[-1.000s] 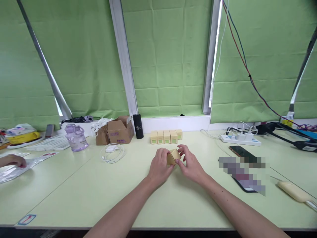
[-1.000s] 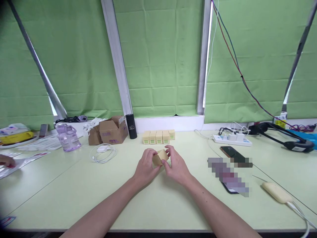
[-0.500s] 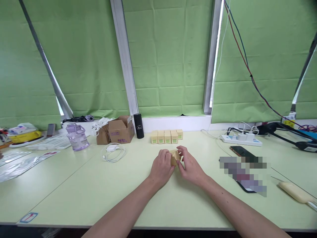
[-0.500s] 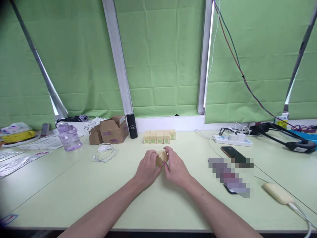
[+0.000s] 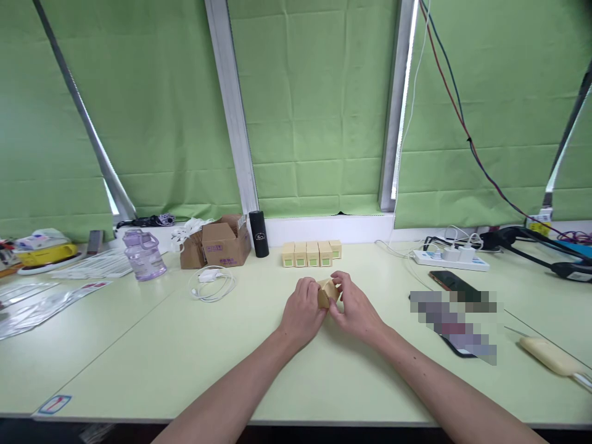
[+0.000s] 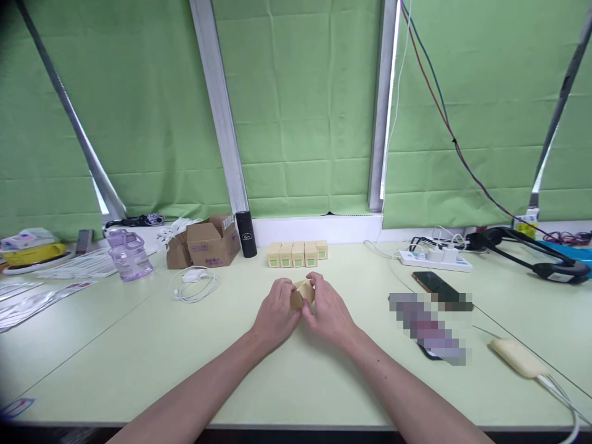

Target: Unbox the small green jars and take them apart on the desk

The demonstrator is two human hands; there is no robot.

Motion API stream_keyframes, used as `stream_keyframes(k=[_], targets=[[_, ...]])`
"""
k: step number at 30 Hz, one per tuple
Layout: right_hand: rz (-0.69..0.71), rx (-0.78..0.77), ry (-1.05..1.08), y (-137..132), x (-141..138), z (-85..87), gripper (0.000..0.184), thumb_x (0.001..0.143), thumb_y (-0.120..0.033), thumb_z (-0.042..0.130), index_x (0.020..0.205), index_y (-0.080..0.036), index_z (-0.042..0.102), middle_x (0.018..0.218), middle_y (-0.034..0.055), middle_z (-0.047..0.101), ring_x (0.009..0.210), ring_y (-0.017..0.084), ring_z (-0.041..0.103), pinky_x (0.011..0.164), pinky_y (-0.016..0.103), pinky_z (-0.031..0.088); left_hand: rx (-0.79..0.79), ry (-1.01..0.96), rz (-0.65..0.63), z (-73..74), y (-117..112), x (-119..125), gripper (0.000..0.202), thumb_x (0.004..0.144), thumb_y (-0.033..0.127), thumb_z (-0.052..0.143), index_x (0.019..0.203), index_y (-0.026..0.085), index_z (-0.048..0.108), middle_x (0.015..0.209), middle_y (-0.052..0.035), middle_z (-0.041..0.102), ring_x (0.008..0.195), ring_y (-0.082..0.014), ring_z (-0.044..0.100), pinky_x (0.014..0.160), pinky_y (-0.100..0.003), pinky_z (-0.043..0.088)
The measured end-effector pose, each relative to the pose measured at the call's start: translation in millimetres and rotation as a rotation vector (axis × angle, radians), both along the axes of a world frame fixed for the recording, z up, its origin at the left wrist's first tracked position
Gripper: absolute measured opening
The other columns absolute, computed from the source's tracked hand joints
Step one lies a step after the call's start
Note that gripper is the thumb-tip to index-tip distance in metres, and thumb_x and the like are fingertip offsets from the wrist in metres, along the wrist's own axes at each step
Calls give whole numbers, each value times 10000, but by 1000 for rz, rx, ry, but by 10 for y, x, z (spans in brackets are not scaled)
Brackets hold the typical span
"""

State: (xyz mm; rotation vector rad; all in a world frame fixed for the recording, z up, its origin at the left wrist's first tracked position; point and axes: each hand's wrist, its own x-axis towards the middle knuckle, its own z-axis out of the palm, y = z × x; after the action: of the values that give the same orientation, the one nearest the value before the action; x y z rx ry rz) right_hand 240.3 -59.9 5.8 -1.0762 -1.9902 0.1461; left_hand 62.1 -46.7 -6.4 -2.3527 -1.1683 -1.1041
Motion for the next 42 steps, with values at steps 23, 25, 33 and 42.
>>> stream_keyframes(k=[23,25,33,42], targets=[[-22,-71,-3,46,8,-18,436,906,-234,499,1312,-199,346,1103,117,644,930,241,670,795,398,555,-254,-132,-53,33,-13,2,186,910,297,568,1010,202,443,1050,-58,536,966,-230,531,739,-365,508],[-18,-67,-9,49,6,-20,430,906,-225,495,1308,-198,346,1098,116,645,926,241,670,799,401,552,-267,-132,-58,33,-6,-1,183,903,287,570,1003,200,444,1046,-55,535,962,-228,529,745,-367,507],[-17,-51,14,71,28,-20,383,906,-180,419,1283,-204,355,907,42,637,738,206,629,658,320,490,-302,-155,-74,32,5,-17,230,854,253,630,991,209,450,1044,-57,538,943,-224,532,738,-364,497],[-18,-169,303,168,115,-2,280,1020,-323,317,1286,-237,328,886,29,654,641,199,627,609,324,490,-378,-258,-128,23,59,-99,376,822,254,742,1095,230,485,1138,-67,562,1013,-233,583,822,-398,537]])
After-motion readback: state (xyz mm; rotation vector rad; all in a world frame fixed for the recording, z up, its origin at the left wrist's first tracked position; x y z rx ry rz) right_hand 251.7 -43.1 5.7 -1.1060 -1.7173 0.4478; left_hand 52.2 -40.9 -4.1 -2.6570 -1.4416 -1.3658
